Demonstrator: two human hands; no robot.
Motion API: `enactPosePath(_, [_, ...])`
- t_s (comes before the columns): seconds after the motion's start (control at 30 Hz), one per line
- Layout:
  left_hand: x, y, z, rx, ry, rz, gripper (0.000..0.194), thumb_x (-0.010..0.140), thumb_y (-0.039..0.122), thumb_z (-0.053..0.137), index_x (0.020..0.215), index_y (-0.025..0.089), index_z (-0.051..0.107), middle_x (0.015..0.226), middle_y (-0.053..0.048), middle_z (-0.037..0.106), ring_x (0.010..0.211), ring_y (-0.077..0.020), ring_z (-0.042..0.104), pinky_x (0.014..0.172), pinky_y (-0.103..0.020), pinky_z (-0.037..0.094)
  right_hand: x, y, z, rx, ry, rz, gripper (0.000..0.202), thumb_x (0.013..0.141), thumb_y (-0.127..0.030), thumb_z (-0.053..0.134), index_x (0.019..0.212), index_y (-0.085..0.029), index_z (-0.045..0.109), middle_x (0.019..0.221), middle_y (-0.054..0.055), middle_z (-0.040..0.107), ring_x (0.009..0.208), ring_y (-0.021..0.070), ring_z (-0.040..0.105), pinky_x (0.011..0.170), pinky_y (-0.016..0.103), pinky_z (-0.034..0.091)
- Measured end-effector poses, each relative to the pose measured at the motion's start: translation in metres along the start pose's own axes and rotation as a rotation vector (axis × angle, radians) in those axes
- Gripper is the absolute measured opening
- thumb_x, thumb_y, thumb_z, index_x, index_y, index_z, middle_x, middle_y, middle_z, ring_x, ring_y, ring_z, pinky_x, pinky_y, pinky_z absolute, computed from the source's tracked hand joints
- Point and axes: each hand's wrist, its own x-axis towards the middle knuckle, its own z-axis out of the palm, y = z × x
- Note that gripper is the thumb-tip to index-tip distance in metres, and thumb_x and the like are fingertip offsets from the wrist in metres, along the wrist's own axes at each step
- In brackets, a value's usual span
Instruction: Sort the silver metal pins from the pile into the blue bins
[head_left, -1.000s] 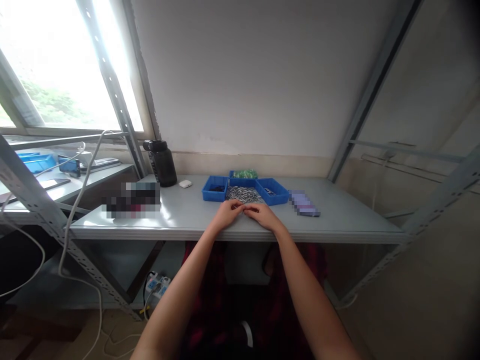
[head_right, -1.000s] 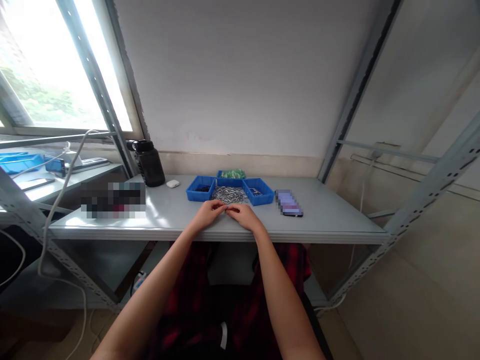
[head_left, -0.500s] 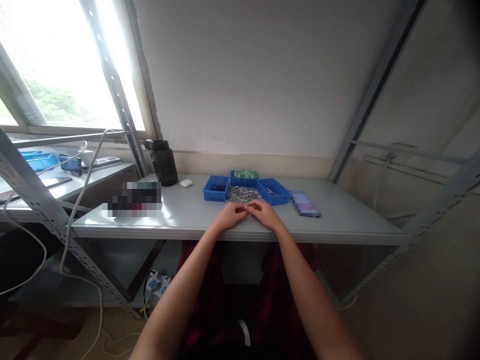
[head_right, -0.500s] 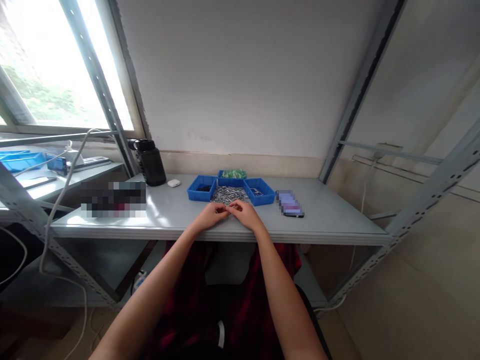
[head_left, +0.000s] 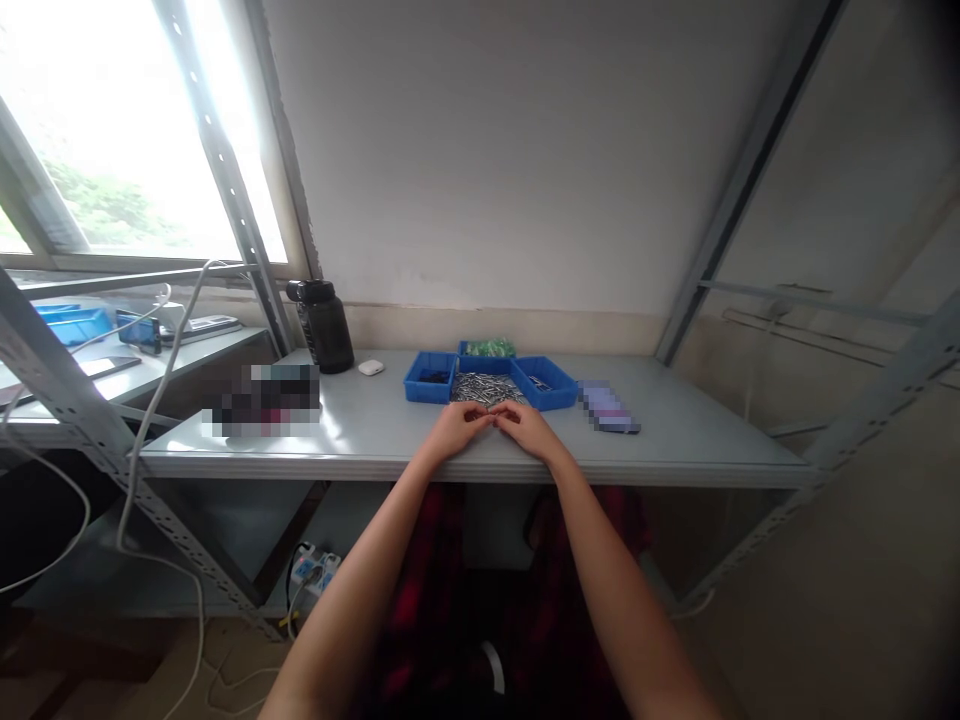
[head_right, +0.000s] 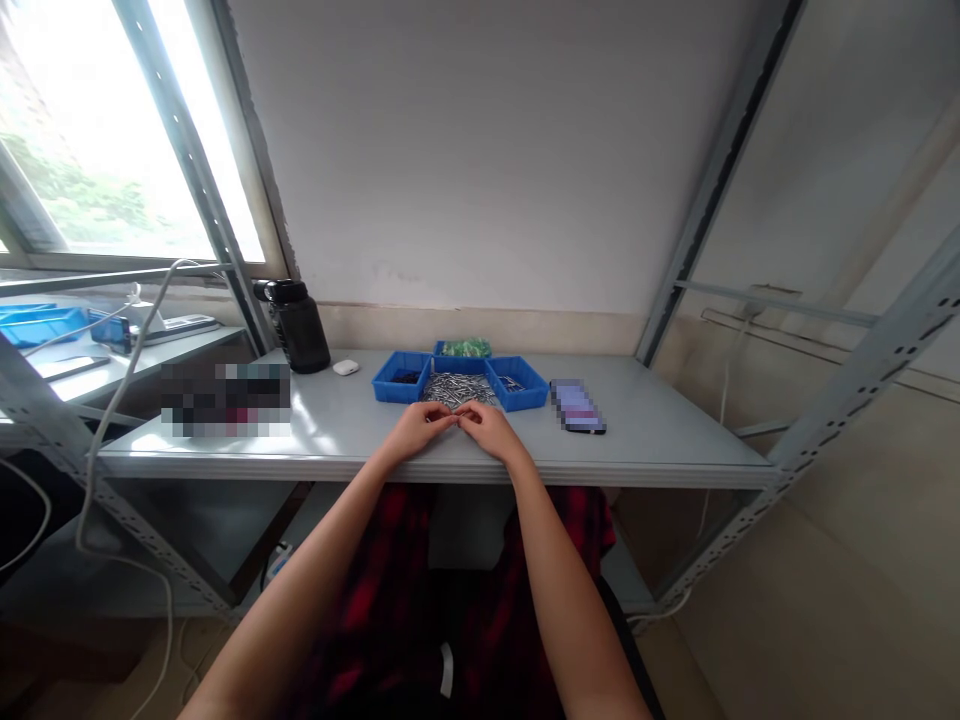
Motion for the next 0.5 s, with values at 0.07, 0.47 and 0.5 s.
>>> enactPosePath(0.07, [-0.0003, 0.0001, 0.0, -0.008, -0.002, -0.01, 0.03, 0.082, 0.042, 0.056, 0.086, 0.016, 0.07, 0.08, -0.004, 0.068, 0.074, -0.0183, 0.058, 0.066, -0.027, 0.04, -0.0003, -0.0007, 0.0002, 0.004, -0.007, 0.004, 0.022, 0.082, -0.034, 0.055, 0.095, -0.02, 0.066, 0.092, 0.004, 0.067, 0.081, 0.0171, 0.059, 0.074, 0.03, 0.044])
enactPosePath(0.47, [-0.0016, 0.0008, 0.003, 0.07, -0.072, 0.013, 0.022, 0.08, 0.03, 0.053, 0.082, 0.014, 0.068, 0.076, -0.004, 0.068, 0.073, -0.0178, 0.058, 0.067, -0.027, 0.04, 0.0, -0.0014, 0.0008, -0.011, 0.045, 0.019, 0.032, 0.082, -0.048, 0.059, 0.098, -0.02, 0.063, 0.083, 0.003, 0.067, 0.078, 0.0182, 0.062, 0.073, 0.03, 0.046])
enactPosePath(0.5, [-0.0016, 0.0007, 0.0029, 0.062, -0.075, 0.014, 0.023, 0.081, 0.032, 0.053, 0.082, 0.014, 0.068, 0.077, -0.004, 0.068, 0.073, -0.018, 0.058, 0.067, -0.027, 0.04, 0.0, -0.0013, 0.0008, -0.018, 0.051, 0.019, 0.031, 0.082, -0.046, 0.058, 0.098, -0.02, 0.063, 0.085, 0.003, 0.067, 0.078, 0.0182, 0.062, 0.073, 0.03, 0.047])
